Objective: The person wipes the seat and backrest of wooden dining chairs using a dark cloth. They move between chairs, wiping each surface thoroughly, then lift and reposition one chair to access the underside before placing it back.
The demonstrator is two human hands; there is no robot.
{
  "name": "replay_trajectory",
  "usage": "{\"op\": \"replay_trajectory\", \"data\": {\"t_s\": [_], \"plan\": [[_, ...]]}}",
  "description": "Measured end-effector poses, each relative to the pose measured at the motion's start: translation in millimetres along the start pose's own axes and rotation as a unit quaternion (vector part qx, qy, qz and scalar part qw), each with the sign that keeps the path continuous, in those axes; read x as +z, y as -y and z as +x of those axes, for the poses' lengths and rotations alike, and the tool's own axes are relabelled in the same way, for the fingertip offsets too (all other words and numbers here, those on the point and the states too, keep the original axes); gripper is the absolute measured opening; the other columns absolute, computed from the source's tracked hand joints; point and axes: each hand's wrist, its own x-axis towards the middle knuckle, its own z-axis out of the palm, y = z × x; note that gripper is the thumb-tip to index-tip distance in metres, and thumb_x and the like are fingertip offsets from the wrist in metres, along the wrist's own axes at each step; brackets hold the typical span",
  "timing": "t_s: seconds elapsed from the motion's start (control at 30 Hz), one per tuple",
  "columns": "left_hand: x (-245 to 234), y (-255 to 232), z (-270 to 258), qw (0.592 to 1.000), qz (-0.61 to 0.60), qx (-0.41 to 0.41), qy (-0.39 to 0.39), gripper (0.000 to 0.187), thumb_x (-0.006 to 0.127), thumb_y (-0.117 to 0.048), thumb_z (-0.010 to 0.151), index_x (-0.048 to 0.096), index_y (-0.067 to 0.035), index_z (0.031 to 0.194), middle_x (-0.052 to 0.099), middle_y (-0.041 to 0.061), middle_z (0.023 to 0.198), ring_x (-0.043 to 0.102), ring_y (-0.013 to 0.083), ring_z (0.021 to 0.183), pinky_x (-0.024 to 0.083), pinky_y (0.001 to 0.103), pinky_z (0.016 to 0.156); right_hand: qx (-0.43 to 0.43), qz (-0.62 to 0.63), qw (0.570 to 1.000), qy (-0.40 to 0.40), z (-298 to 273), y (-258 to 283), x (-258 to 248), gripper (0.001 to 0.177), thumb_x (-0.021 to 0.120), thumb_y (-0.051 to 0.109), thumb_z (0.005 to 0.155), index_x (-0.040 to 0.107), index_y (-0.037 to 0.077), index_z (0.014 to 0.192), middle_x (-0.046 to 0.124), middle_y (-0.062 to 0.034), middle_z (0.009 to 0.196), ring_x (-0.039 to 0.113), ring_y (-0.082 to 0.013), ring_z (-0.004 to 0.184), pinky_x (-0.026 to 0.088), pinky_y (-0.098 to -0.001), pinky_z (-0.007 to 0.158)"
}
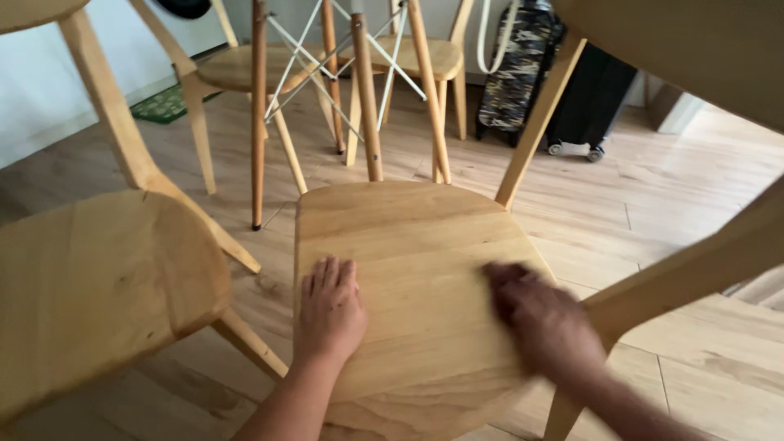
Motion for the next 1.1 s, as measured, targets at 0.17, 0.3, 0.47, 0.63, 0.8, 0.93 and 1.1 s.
{"op": "replay_trajectory", "data": {"t_s": [0.17, 0.3, 0.47, 0.63, 0.8, 0.93, 1.1], "plan": [[-3, -8, 4, 1.000, 0.006, 0.000, 0.017, 0.043, 0.049, -0.021, 0.097, 0.058, -0.004, 0.135, 0.053, 0.021, 0.146, 0.041, 0.0346, 0.141, 0.029, 0.047, 0.116, 0.032, -0.009, 0.999, 0.004, 103, -3, 13, 0.050, 0.049, 0.030, 0.097, 0.046, 0.012, 0.144, 0.043, -0.0147, 0.154, 0.030, -0.0325, 0.148, 0.025, -0.0535, 0.117], [-15, -10, 3, 1.000, -0.008, 0.000, 0.002, 0.044, 0.050, -0.022, 0.095, 0.059, -0.004, 0.135, 0.052, 0.021, 0.146, 0.040, 0.0345, 0.142, 0.028, 0.047, 0.117, -0.012, 0.038, 0.999, 0.023, 99, 42, 12, 0.052, 0.048, 0.035, 0.100, 0.045, 0.012, 0.147, 0.040, -0.0137, 0.156, 0.029, -0.0303, 0.149, 0.021, -0.0539, 0.121], [-29, -17, -2, 0.995, 0.010, -0.089, 0.051, 0.047, 0.048, -0.024, 0.095, 0.055, -0.009, 0.139, 0.045, 0.023, 0.150, 0.035, 0.0414, 0.145, 0.026, 0.057, 0.117, -0.066, 0.052, 0.996, -0.021, 23, 10, 29, 0.056, 0.051, 0.039, 0.093, 0.049, 0.013, 0.143, 0.043, -0.0132, 0.155, 0.033, -0.0311, 0.147, 0.023, -0.0508, 0.121], [-40, -24, 2, 0.989, 0.018, -0.133, 0.061, 0.051, 0.050, -0.026, 0.094, 0.050, -0.005, 0.141, 0.039, 0.032, 0.150, 0.033, 0.0520, 0.139, 0.029, 0.061, 0.110, 0.022, 0.036, 0.996, -0.081, 121, -21, 52, 0.054, 0.047, 0.038, 0.100, 0.047, 0.013, 0.148, 0.045, -0.0154, 0.154, 0.036, -0.0319, 0.149, 0.025, -0.0521, 0.118], [-36, -21, 2, 0.987, 0.012, -0.137, 0.085, 0.051, 0.055, -0.026, 0.093, 0.050, -0.005, 0.139, 0.039, 0.032, 0.148, 0.033, 0.0542, 0.137, 0.028, 0.062, 0.112, 0.056, 0.076, 0.993, 0.073, 229, 77, 30, 0.047, 0.047, 0.042, 0.099, 0.052, 0.028, 0.143, 0.045, -0.0012, 0.158, 0.034, -0.0234, 0.151, 0.026, -0.0501, 0.119], [-28, -15, 1, 0.995, 0.020, -0.098, 0.002, 0.059, 0.060, -0.014, 0.082, 0.053, -0.007, 0.140, 0.045, 0.032, 0.144, 0.038, 0.0591, 0.131, 0.033, 0.062, 0.104, -0.181, 0.053, 0.982, -0.021, 180, 182, 24, 0.047, 0.052, 0.033, 0.096, 0.058, 0.018, 0.140, 0.050, -0.0084, 0.148, 0.042, -0.0290, 0.139, 0.031, -0.0573, 0.113], [-24, -3, -2, 0.992, -0.051, -0.110, -0.043, 0.038, 0.061, -0.009, 0.079, 0.061, -0.004, 0.117, 0.052, 0.024, 0.139, 0.046, 0.0469, 0.126, 0.038, 0.058, 0.105, -0.132, 0.158, 0.977, 0.060, 85, 107, 9, 0.043, 0.052, 0.025, 0.087, 0.058, 0.027, 0.130, 0.052, 0.0089, 0.151, 0.047, -0.0171, 0.142, 0.038, -0.0424, 0.116]]}}
